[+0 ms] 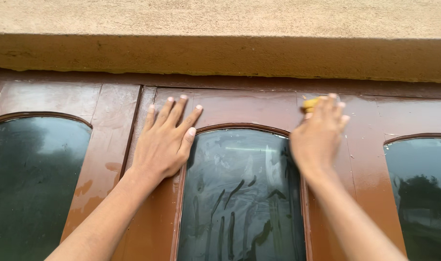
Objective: The person wipes a brown double door with glass panels using a yellow sponge. They clean the upper frame, the glass panes, and the lower panels, moving systematically across the surface.
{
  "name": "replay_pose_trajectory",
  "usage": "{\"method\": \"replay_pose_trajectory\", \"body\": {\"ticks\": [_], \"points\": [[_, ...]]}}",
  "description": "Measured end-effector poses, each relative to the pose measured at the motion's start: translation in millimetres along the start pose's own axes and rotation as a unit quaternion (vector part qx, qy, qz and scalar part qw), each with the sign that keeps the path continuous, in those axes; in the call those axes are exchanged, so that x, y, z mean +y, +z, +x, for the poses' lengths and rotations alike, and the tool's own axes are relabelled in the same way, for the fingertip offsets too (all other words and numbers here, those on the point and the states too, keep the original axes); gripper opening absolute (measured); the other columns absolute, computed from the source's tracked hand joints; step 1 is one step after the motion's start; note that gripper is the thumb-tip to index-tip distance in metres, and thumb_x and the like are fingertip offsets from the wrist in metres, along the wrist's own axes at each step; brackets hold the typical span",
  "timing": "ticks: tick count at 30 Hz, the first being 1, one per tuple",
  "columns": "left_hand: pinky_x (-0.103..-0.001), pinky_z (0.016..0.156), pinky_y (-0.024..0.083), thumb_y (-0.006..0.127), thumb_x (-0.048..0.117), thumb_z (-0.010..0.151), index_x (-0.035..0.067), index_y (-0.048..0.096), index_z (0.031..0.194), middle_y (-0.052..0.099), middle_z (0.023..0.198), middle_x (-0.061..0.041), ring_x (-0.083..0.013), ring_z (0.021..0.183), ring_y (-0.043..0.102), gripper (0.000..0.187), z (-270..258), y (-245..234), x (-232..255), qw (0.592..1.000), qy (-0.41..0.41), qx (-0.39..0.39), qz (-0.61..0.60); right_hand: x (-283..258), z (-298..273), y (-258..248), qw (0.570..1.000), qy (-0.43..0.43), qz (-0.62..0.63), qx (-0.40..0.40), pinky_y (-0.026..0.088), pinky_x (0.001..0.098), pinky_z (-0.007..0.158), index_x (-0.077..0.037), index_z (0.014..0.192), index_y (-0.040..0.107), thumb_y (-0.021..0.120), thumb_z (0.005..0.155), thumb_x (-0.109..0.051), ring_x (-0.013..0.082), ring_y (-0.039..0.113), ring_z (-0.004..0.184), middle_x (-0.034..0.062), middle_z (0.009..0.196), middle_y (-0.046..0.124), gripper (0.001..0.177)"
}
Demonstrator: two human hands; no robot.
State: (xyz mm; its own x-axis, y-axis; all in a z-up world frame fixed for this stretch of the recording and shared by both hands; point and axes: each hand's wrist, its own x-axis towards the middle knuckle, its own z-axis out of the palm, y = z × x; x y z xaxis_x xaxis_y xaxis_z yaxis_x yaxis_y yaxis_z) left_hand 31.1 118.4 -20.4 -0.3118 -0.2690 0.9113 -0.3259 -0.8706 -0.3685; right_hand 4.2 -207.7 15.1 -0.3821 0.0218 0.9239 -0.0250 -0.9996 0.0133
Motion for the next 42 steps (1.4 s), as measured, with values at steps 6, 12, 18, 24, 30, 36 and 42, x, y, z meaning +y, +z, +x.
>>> {"method": "replay_pose_trajectory", "body": {"ticks": [6,12,18,24,30,36,42], "points": [[-0.059,0.117,0.017,0.038,0.041,0.100,0.007,0.044,0.152,0.032,0.160,-0.029,-0.0423,0.149,0.028,0.063,-1.2,4.6,-2.1,0.989,-0.111,0.026,0.096,8.8,11.1,-18.6,0.994,-0.029,0.071,-0.081,0.017,0.0587,0.122,0.008,0.149,0.045,0.046,0.098,-0.011,0.0473,0.023,0.149,0.0252,0.161,0.035,0.054],[-0.052,0.118,0.023,0.044,0.036,0.099,0.007,0.045,0.153,0.034,0.157,-0.032,-0.0467,0.145,0.032,0.061,-2.1,4.2,-4.7,0.992,-0.121,0.026,0.012,-27.1,15.7,11.1,0.999,-0.003,0.045,0.000,0.019,0.0604,0.119,0.016,0.148,0.043,0.047,0.099,-0.012,0.0510,0.026,0.147,0.0344,0.159,0.034,0.057],[-0.046,0.093,0.053,0.048,0.031,0.098,0.018,0.055,0.146,0.049,0.149,-0.020,-0.0370,0.137,0.049,0.051,-2.5,-19.2,-25.6,0.997,-0.073,-0.022,0.022,-50.8,39.8,10.3,0.989,0.030,0.127,-0.067,0.020,0.0562,0.124,0.009,0.144,0.049,0.048,0.098,-0.012,0.0487,0.027,0.150,0.0273,0.156,0.041,0.050],[-0.044,0.088,0.055,0.044,0.024,0.097,0.005,0.053,0.147,0.046,0.155,-0.015,-0.0296,0.141,0.048,0.054,-5.0,-23.5,-69.1,0.995,0.034,-0.090,0.015,-113.2,24.1,31.9,0.991,-0.064,0.113,-0.005,0.023,0.0572,0.119,0.013,0.143,0.047,0.053,0.093,-0.009,0.0500,0.033,0.145,0.0323,0.154,0.043,0.055],[-0.055,0.116,0.021,0.049,0.022,0.095,-0.011,0.051,0.146,0.038,0.155,-0.032,-0.0449,0.144,0.032,0.060,-7.6,-6.4,-100.9,0.987,-0.121,0.102,-0.019,-180.0,41.3,43.1,0.937,-0.211,0.250,-0.119,0.025,0.0528,0.121,0.005,0.143,0.052,0.051,0.094,-0.004,0.0464,0.032,0.147,0.0255,0.155,0.044,0.050],[-0.047,0.124,0.029,0.045,0.024,0.097,0.002,0.049,0.148,0.045,0.157,-0.020,-0.0341,0.147,0.039,0.055,-29.0,-22.5,-142.6,0.997,-0.023,0.030,-0.060,-253.0,13.1,42.2,0.981,-0.108,0.158,-0.015,0.029,0.0521,0.121,0.007,0.141,0.053,0.053,0.094,-0.005,0.0431,0.042,0.143,0.0244,0.151,0.050,0.049],[-0.051,0.120,0.025,0.044,0.025,0.101,0.002,0.049,0.148,0.044,0.157,-0.015,-0.0320,0.147,0.037,0.052,-51.4,-30.7,-149.9,0.998,0.005,0.041,-0.051,-297.6,-62.9,-1.9,0.988,-0.079,0.133,-0.013,0.031,0.0529,0.118,0.006,0.138,0.055,0.053,0.088,-0.001,0.0438,0.044,0.141,0.0242,0.148,0.053,0.051]]}}
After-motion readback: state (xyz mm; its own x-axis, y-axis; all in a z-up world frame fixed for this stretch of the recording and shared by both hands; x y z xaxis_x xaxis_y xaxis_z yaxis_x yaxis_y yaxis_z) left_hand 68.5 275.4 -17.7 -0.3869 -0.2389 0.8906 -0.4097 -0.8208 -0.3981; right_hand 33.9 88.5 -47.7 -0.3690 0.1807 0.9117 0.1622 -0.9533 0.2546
